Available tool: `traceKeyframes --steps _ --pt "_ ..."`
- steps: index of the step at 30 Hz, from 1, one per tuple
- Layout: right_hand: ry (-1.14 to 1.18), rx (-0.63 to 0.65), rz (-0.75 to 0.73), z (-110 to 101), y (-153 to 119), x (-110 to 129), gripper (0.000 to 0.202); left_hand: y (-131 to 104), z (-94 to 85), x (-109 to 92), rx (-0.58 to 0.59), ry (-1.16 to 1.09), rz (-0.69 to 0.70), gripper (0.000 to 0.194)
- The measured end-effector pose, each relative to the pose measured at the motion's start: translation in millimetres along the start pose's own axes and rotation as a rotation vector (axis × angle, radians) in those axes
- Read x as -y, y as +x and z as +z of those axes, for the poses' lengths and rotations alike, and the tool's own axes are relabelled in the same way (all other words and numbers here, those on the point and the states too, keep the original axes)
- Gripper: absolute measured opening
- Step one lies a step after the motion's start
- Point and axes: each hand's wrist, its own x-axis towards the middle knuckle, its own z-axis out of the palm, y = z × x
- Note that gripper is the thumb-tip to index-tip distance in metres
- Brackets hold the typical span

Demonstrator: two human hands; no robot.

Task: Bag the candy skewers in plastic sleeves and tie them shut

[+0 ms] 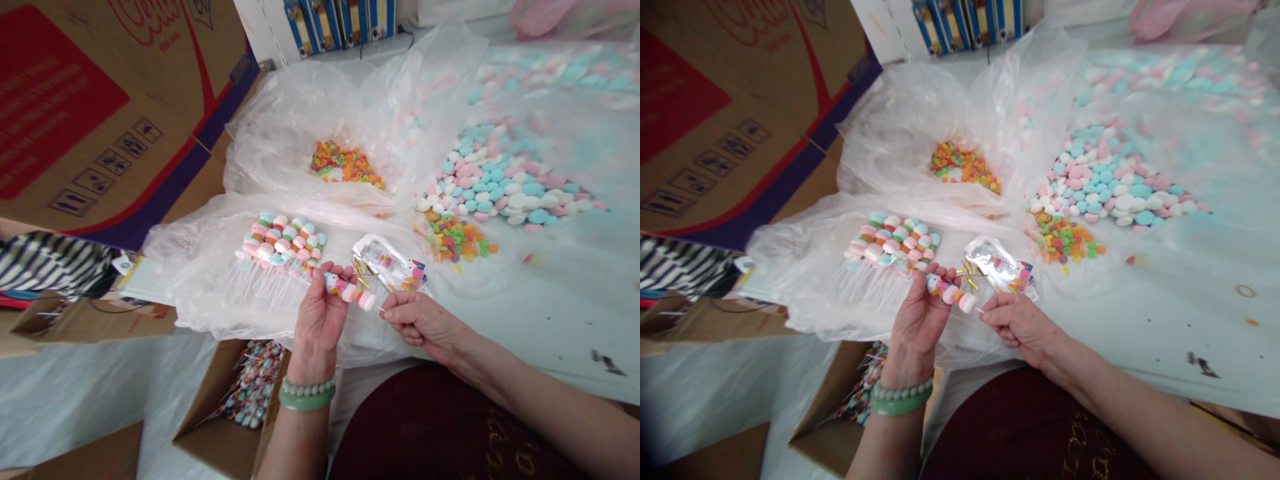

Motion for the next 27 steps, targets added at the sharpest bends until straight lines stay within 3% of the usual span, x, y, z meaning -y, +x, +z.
traceKeyframes --steps 4,8,13,16,20,24,27 --pt "-0.464 -0.19 -0.343 -0.3 0.9 -4.0 0.012 -2.0 2.8 4.2 -0.009 -0.033 -0.001 0.019" --pt "-1.08 -0.334 -0.735 -4.2 -3.3 -9.2 0.018 -5.2 5.2 9.5 -0.021 -0.013 0.024 0.019" --pt "-1.591 -0.37 -1.033 1.5 -19.2 -12.8 0.029 -7.0 4.9 12.8 -0.018 -0.011 0.002 0.022" --pt "-1.661 -0.314 -1.136 7.4 -25.9 -13.1 0.031 -7.4 4.6 10.5 -0.018 -0.049 0.027 0.024" --pt "-1.641 -0.284 -1.132 8.8 -25.0 -14.9 0.031 -9.5 5.8 8.8 0.025 -0.089 0.021 0.025" --pt "-1.482 -0.286 -0.994 4.3 -17.1 -16.3 0.026 -11.1 5.4 11.3 0.081 -0.015 -0.009 0.024" --pt "-1.112 -0.266 -0.82 2.2 -11.5 -12.2 0.02 -9.4 2.5 11.8 0.099 0.031 -0.03 0.023"
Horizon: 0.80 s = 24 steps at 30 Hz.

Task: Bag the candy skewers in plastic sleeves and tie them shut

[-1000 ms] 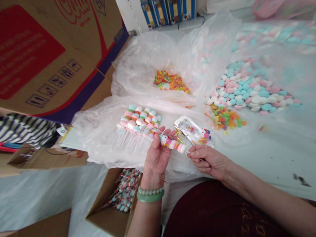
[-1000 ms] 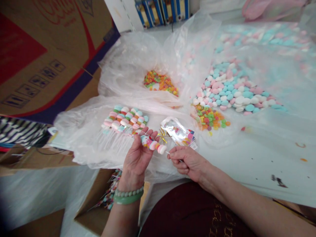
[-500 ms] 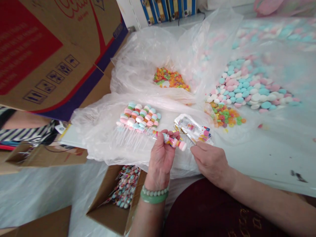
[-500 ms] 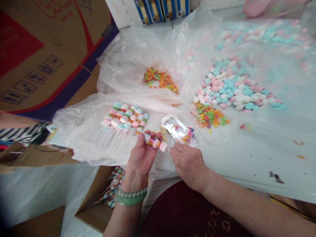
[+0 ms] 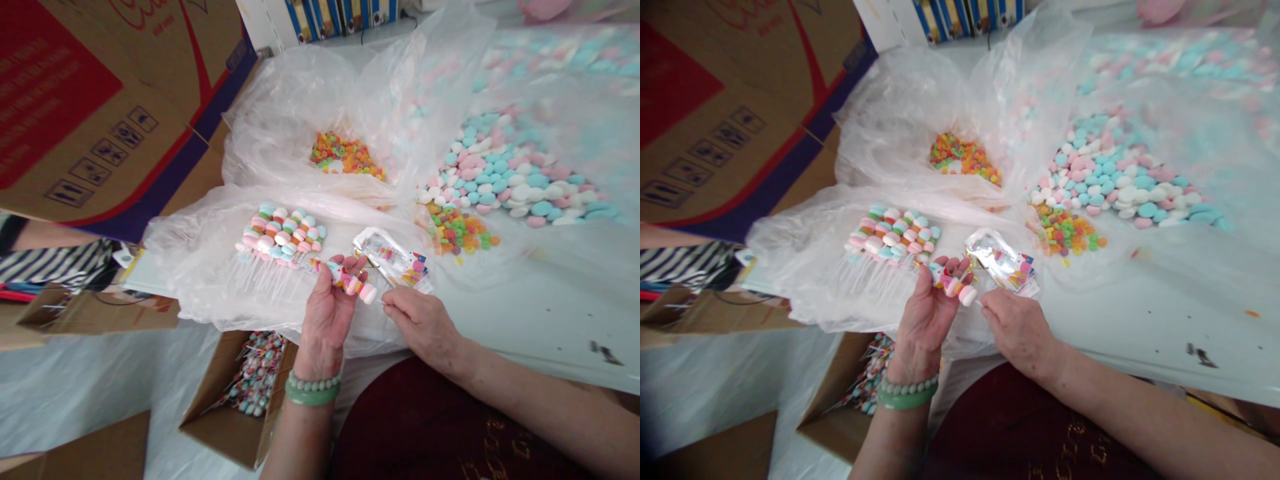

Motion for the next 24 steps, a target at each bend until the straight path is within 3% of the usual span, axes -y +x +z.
traceKeyframes --steps 6,13,15,19,24 --pt "0.924 0.13 0.641 -8.2 11.7 -1.0 0.016 3.8 -8.0 -5.9 -0.02 0.064 -0.018 0.018" --pt "1.66 0.541 0.932 -7.9 14.2 -20.9 0.011 1.4 -8.3 -4.2 0.012 0.119 0.032 0.015" --pt "1.749 0.577 0.962 -7.9 14.1 -25.5 0.009 2.0 -8.2 -4.6 0.017 0.136 0.028 0.015" --pt "1.747 0.504 0.955 -10.2 13.4 -27.7 0.006 5.1 -9.8 -6.9 -0.061 0.163 0.024 0.017" --pt "1.712 0.456 0.963 -10.1 13.0 -25.7 0.004 4.8 -11.6 -5.4 -0.096 0.234 0.126 0.019"
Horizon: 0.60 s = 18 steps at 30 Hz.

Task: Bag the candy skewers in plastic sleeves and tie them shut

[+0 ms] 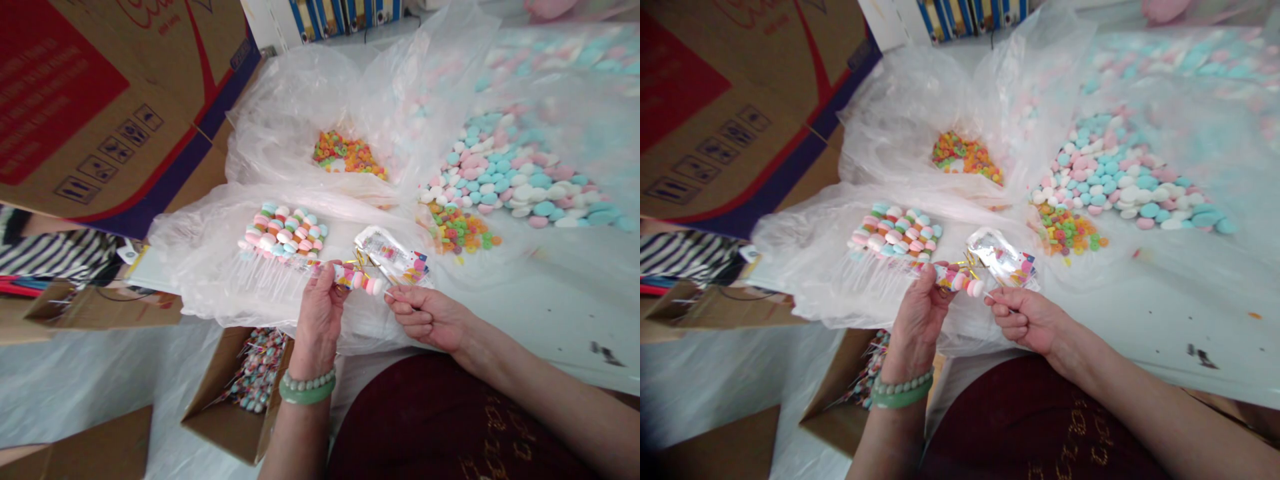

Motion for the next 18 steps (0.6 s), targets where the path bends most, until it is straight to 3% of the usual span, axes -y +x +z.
traceKeyframes --steps 6,9,14,18 --pt "-0.004 -0.002 -0.047 2.9 0.8 -1.0 0.008 -4.0 3.8 6.0 -0.022 -0.011 0.01 0.018" --pt "-0.128 -0.019 -0.091 7.4 -0.2 -5.0 0.014 -5.0 6.0 8.2 -0.012 -0.031 -0.039 0.016" --pt "-0.475 -0.239 -0.257 19.4 -1.8 -13.9 0.019 -6.8 6.4 9.4 0.03 -0.024 -0.095 0.017" --pt "-0.577 -0.337 -0.364 24.7 -2.0 -13.5 0.022 -6.9 6.7 5.1 0.034 -0.069 -0.166 0.024"
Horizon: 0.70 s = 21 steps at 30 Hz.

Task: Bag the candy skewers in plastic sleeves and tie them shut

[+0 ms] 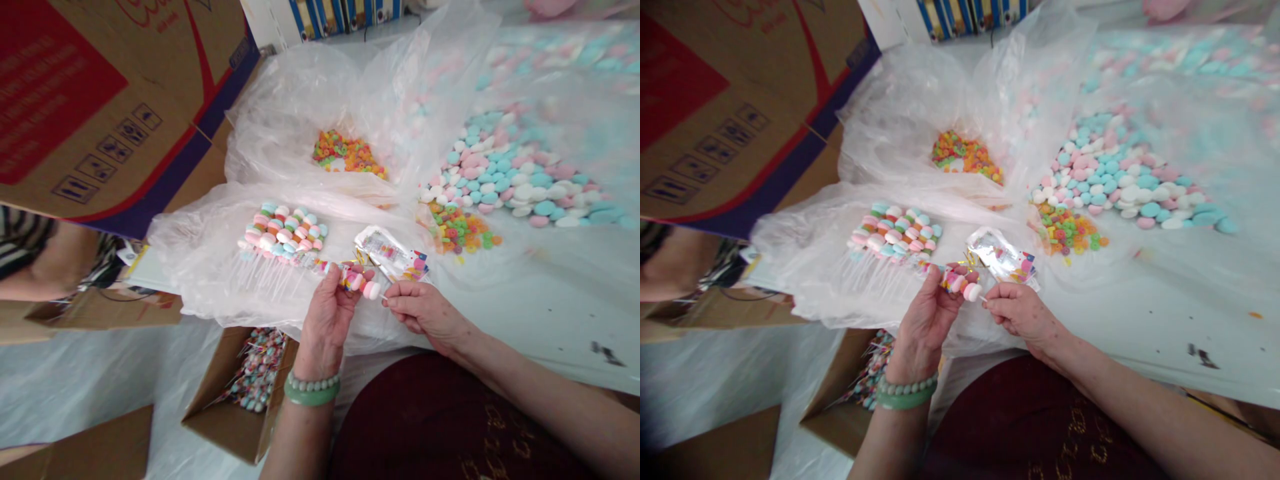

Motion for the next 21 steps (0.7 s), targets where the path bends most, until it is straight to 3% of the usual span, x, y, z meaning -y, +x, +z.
traceKeyframes --steps 5,10,16,18,21 --pt "-0.009 -0.007 -0.042 -4.0 1.1 0.5 0.02 1.8 0.3 -5.8 -0.029 -0.096 -0.015 0.029" --pt "-0.103 -0.075 -0.163 -4.1 0.7 -1.0 0.017 2.9 -0.3 -4.4 0.031 -0.098 0.086 0.018" --pt "-0.075 0.025 -0.064 -1.6 -0.5 -0.3 0.025 -1.9 7.0 3.1 0.067 -0.126 0.049 0.017" --pt "-0.126 0.024 -0.113 -1.3 -0.7 0.1 0.022 -3.0 9.4 5.3 0.062 -0.129 0.025 0.02" --pt "-0.321 -0.058 -0.316 -4.0 1.8 0.0 0.017 -3.0 11.6 5.0 0.023 -0.118 -0.022 0.023"
